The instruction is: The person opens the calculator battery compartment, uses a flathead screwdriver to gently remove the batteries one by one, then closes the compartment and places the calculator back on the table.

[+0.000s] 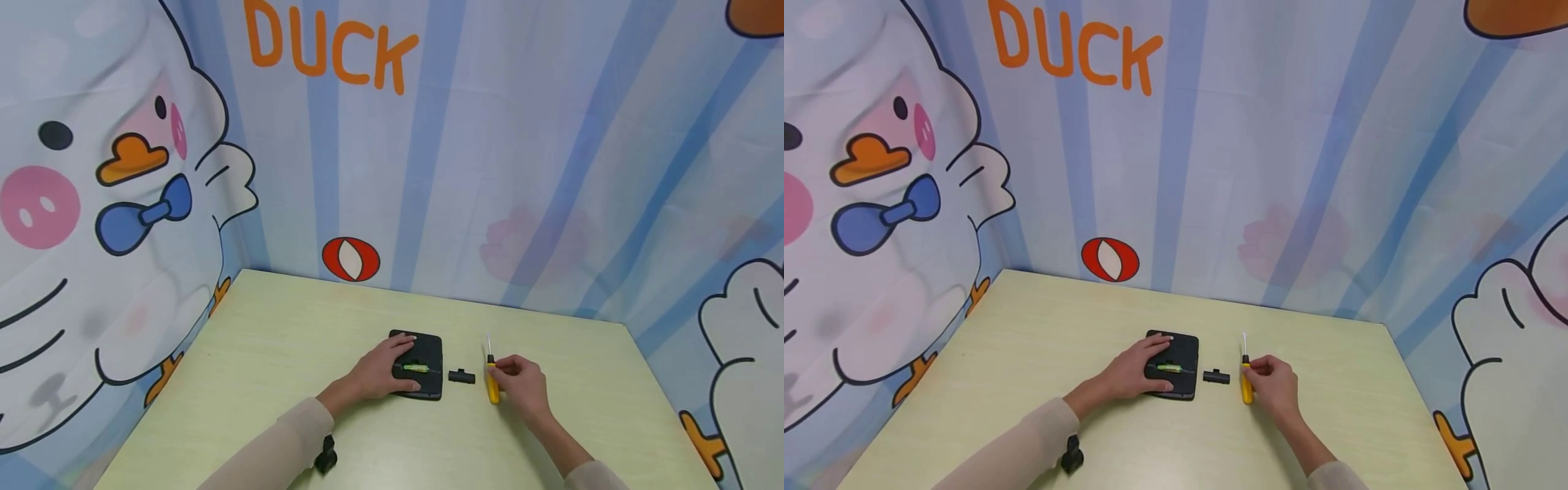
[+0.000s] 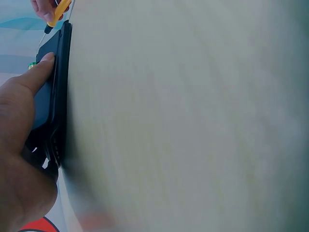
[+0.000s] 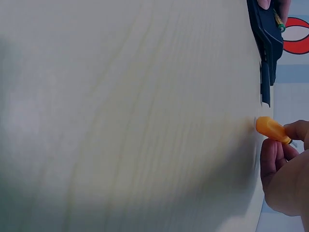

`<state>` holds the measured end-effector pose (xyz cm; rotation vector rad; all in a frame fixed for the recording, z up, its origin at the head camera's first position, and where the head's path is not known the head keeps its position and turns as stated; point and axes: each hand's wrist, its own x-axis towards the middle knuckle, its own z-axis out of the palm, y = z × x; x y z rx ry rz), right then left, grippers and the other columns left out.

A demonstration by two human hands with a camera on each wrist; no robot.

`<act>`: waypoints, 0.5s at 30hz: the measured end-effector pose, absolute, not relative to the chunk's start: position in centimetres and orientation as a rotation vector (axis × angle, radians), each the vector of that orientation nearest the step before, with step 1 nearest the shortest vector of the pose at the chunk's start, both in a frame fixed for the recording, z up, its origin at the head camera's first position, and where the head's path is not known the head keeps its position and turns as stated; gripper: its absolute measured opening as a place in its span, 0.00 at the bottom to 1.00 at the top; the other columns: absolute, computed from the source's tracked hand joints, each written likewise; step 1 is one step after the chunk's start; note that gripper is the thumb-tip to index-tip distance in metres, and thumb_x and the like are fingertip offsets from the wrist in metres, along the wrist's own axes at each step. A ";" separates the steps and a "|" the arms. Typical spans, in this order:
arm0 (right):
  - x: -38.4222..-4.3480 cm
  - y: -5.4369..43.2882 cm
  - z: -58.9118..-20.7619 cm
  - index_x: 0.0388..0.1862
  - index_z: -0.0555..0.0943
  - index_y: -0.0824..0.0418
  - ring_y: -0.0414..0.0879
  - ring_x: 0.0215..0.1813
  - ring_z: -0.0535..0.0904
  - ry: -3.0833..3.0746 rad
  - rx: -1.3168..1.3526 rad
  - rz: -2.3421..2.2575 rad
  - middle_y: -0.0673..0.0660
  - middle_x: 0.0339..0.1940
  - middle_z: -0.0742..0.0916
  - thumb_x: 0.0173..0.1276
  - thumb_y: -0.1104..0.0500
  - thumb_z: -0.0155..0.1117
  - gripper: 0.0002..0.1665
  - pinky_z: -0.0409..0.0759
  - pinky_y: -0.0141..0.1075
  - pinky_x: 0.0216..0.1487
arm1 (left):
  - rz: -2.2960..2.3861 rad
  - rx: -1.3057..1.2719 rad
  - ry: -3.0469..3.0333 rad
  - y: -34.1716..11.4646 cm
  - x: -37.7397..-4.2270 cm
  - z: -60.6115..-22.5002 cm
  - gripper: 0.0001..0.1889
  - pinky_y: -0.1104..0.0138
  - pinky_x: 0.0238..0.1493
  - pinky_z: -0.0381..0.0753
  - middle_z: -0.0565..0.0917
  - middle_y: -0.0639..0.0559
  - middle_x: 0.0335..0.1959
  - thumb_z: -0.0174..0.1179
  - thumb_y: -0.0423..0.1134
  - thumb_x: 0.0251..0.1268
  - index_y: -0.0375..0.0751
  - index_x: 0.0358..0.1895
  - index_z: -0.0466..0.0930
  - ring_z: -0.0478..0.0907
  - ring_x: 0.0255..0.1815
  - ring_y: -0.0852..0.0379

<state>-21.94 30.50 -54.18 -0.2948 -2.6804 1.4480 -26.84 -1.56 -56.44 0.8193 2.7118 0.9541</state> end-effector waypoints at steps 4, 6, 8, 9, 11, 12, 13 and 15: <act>-22.1 30.6 -54.5 0.48 0.85 0.69 0.47 0.37 0.84 -2.702 -0.307 1.405 0.60 0.41 0.89 0.73 0.60 0.72 0.13 0.83 0.29 0.35 | 0.949 0.816 2.710 -1.6 -26.8 -56.4 0.48 0.45 0.78 0.65 0.61 0.47 0.84 0.72 0.63 0.66 0.45 0.83 0.64 0.59 0.84 0.44; -22.2 30.6 -54.6 0.47 0.85 0.68 0.47 0.35 0.84 -2.719 -0.306 1.364 0.60 0.39 0.89 0.72 0.61 0.73 0.12 0.83 0.30 0.34 | 0.949 0.817 2.710 -1.6 -26.8 -56.4 0.48 0.45 0.78 0.65 0.61 0.47 0.84 0.71 0.63 0.66 0.45 0.83 0.64 0.58 0.84 0.44; -22.2 30.6 -54.7 0.46 0.86 0.68 0.46 0.34 0.84 -2.742 -0.292 1.310 0.59 0.38 0.89 0.71 0.61 0.73 0.11 0.82 0.30 0.33 | 0.943 0.818 2.713 -1.6 -26.9 -56.4 0.48 0.46 0.78 0.65 0.60 0.47 0.85 0.71 0.63 0.66 0.45 0.83 0.64 0.58 0.84 0.44; -22.2 30.6 -54.7 0.45 0.86 0.68 0.46 0.33 0.83 -2.754 -0.286 1.282 0.58 0.37 0.88 0.71 0.60 0.73 0.11 0.82 0.31 0.33 | 0.939 0.819 2.713 -1.6 -26.9 -56.5 0.48 0.46 0.78 0.65 0.60 0.47 0.85 0.71 0.63 0.66 0.45 0.83 0.64 0.58 0.84 0.44; -22.2 30.5 -54.7 0.44 0.86 0.67 0.47 0.33 0.82 -2.775 -0.283 1.229 0.58 0.36 0.88 0.70 0.60 0.74 0.11 0.81 0.32 0.33 | 0.938 0.822 2.716 -1.6 -26.9 -56.5 0.47 0.46 0.79 0.65 0.60 0.47 0.85 0.71 0.63 0.67 0.46 0.83 0.64 0.58 0.84 0.44; -22.2 30.5 -54.8 0.43 0.86 0.67 0.47 0.33 0.82 -2.784 -0.282 1.207 0.58 0.35 0.88 0.70 0.60 0.74 0.11 0.81 0.32 0.33 | 0.936 0.824 2.717 -1.6 -26.9 -56.6 0.48 0.46 0.78 0.65 0.60 0.47 0.85 0.71 0.63 0.66 0.46 0.83 0.64 0.58 0.84 0.44; -22.2 30.5 -54.8 0.43 0.86 0.67 0.48 0.33 0.81 -2.794 -0.282 1.183 0.57 0.35 0.88 0.70 0.60 0.74 0.11 0.81 0.33 0.33 | 0.933 0.824 2.718 -1.6 -26.9 -56.6 0.48 0.46 0.79 0.65 0.60 0.47 0.85 0.71 0.63 0.67 0.46 0.83 0.64 0.58 0.84 0.44; -22.2 30.4 -54.8 0.42 0.87 0.67 0.49 0.34 0.80 -2.807 -0.288 1.150 0.57 0.35 0.87 0.69 0.60 0.74 0.10 0.80 0.34 0.33 | 0.935 0.824 2.715 -1.6 -26.9 -56.6 0.48 0.46 0.79 0.64 0.60 0.47 0.85 0.71 0.63 0.67 0.46 0.83 0.63 0.58 0.84 0.44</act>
